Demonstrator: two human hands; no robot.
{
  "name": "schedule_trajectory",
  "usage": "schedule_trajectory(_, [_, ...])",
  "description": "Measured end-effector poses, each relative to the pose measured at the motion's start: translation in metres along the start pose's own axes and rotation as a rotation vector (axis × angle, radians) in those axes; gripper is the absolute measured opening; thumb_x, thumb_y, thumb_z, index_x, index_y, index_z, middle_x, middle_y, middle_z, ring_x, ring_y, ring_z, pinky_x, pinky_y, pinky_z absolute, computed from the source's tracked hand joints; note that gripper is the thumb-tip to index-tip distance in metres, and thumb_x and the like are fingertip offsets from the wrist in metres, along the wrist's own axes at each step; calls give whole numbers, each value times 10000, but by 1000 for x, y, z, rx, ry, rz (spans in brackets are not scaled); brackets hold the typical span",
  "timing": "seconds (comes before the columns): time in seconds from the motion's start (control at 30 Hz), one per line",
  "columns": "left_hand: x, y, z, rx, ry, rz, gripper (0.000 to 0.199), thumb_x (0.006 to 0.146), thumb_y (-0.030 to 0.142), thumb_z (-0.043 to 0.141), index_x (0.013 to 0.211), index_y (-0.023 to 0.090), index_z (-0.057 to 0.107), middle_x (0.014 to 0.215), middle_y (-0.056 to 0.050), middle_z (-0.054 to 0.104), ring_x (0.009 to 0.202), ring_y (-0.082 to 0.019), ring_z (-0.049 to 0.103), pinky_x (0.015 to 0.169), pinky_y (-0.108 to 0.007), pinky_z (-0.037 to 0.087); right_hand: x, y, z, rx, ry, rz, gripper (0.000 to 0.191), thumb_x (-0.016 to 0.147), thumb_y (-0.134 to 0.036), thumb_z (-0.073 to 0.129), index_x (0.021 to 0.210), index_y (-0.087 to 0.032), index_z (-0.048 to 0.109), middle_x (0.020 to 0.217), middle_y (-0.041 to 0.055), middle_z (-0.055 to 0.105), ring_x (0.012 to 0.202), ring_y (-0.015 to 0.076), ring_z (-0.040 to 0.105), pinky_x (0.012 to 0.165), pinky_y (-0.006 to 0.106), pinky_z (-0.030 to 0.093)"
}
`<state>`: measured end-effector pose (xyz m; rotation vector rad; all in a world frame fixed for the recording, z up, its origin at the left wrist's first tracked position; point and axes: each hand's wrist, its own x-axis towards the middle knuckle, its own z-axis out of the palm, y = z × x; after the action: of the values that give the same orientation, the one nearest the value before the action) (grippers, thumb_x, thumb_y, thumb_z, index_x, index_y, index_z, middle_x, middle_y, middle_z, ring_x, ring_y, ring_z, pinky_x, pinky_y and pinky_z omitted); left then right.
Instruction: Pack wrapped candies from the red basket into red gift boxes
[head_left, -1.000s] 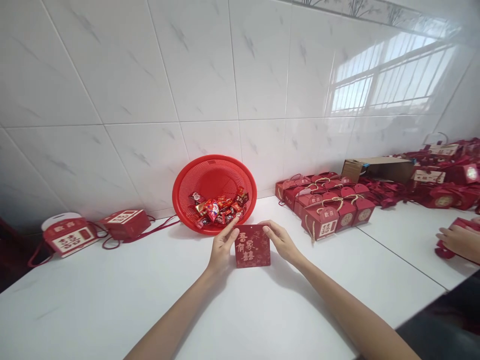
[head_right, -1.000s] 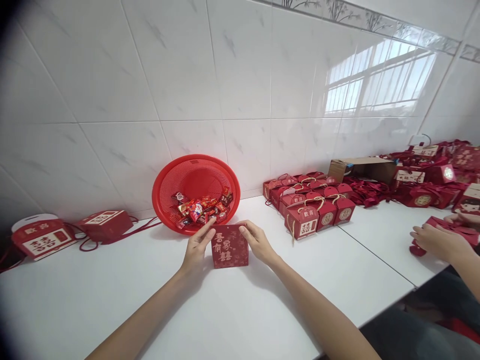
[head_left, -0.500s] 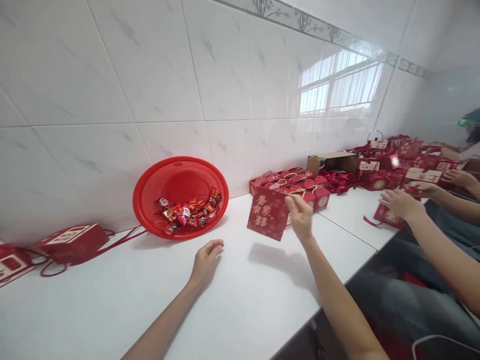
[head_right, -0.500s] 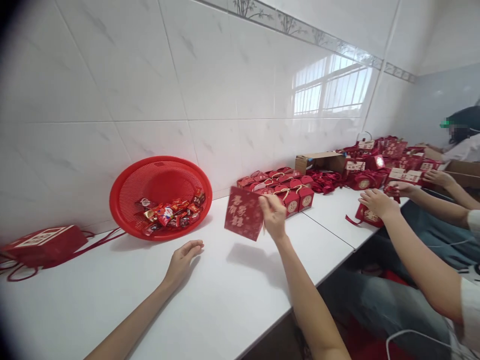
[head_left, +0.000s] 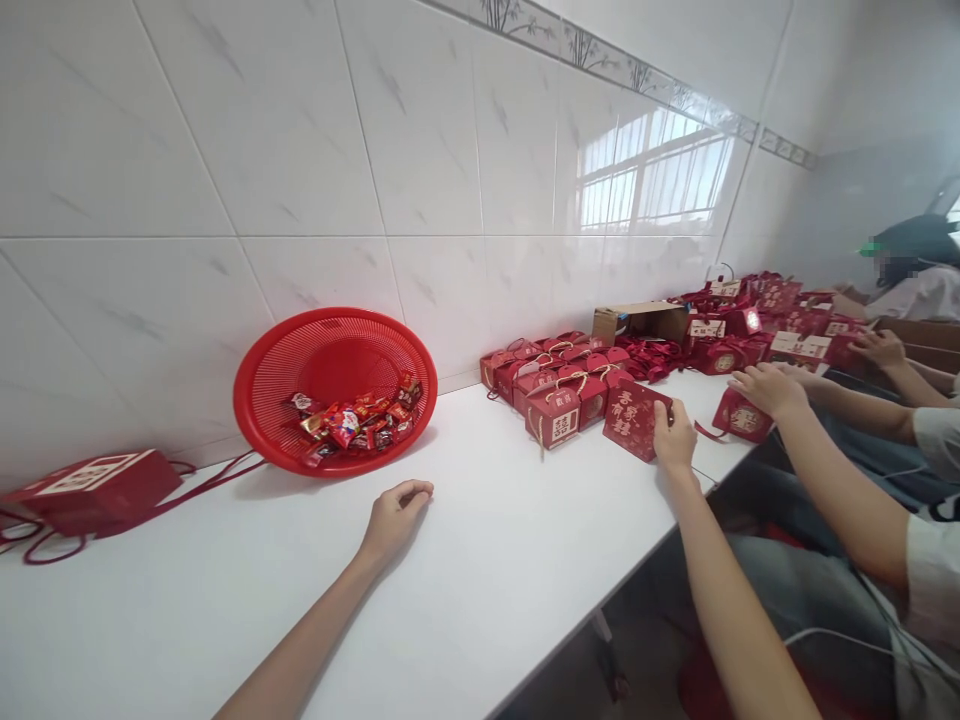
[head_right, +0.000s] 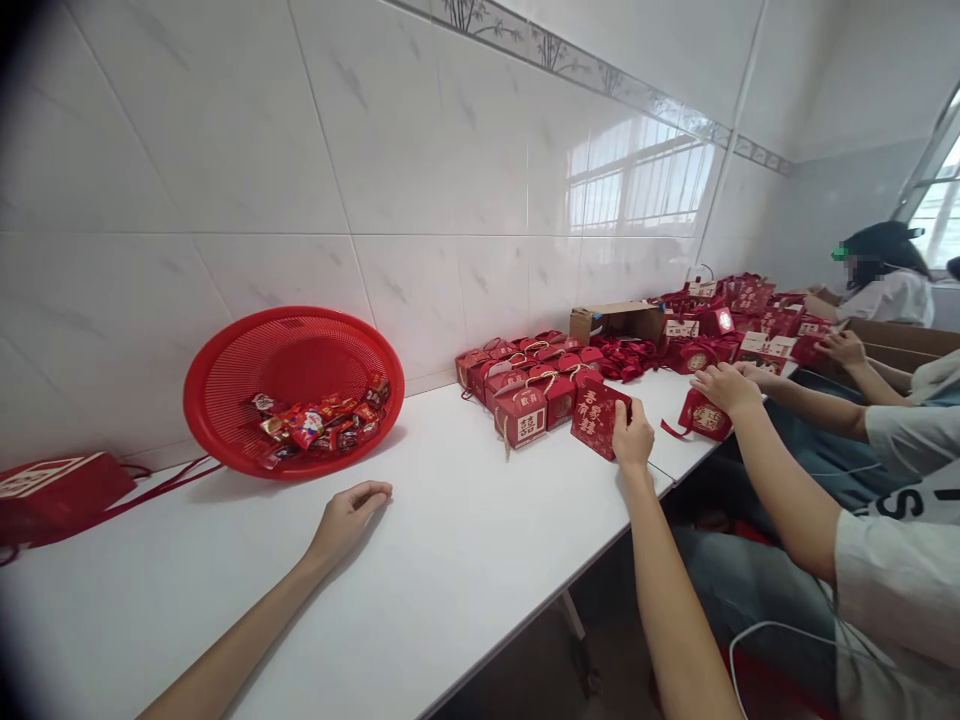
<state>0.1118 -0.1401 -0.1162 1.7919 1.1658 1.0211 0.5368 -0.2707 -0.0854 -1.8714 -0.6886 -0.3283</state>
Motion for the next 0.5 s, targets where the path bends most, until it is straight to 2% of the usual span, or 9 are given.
schedule_trajectory(0.13, [0, -2, 1, 30, -4, 25, 257, 646, 411, 590, 730, 213, 729, 843, -49, 777, 857, -266, 696, 873, -390, 531, 11, -3, 24, 22, 24, 29, 408, 882, -485, 380, 993, -173, 620, 872, 129, 673, 753, 250, 549, 690, 324, 376])
schedule_trajectory(0.27, [-1, -4, 3, 50, 7, 65, 234, 670, 381, 580, 732, 208, 725, 833, -46, 771, 848, -252, 698, 860, -376, 536, 10, -6, 36, 65, 47, 53, 468, 878, -511, 398, 1100, -151, 599, 944, 150, 670, 832, 289, 591, 731, 374, 419])
schedule_trajectory(0.37, [-3, -5, 5, 63, 12, 93, 202, 690, 324, 557, 716, 200, 714, 828, -50, 768, 835, -238, 696, 840, -362, 539, 2, -3, 38, 125, 82, 60, 618, 790, -565, 530, 1221, -123, 542, 1131, 205, 636, 995, 351, 586, 836, 471, 446])
schedule_trajectory(0.43, [-3, -5, 6, 79, 5, 101, 196, 702, 270, 532, 711, 192, 712, 826, -51, 766, 824, -222, 695, 835, -349, 538, -2, -1, 36, 133, 168, 63, 757, 707, -578, 628, 1273, -91, 499, 1238, 267, 576, 1114, 426, 539, 908, 573, 420])
schedule_trajectory(0.5, [-3, -5, 8, 106, -5, 110, 203, 717, 218, 513, 723, 183, 714, 838, -52, 766, 826, -208, 695, 830, -333, 536, -5, -2, 35, 147, 271, -14, 744, 718, -541, 642, 1282, -85, 477, 1295, 297, 527, 1233, 469, 459, 964, 651, 370])
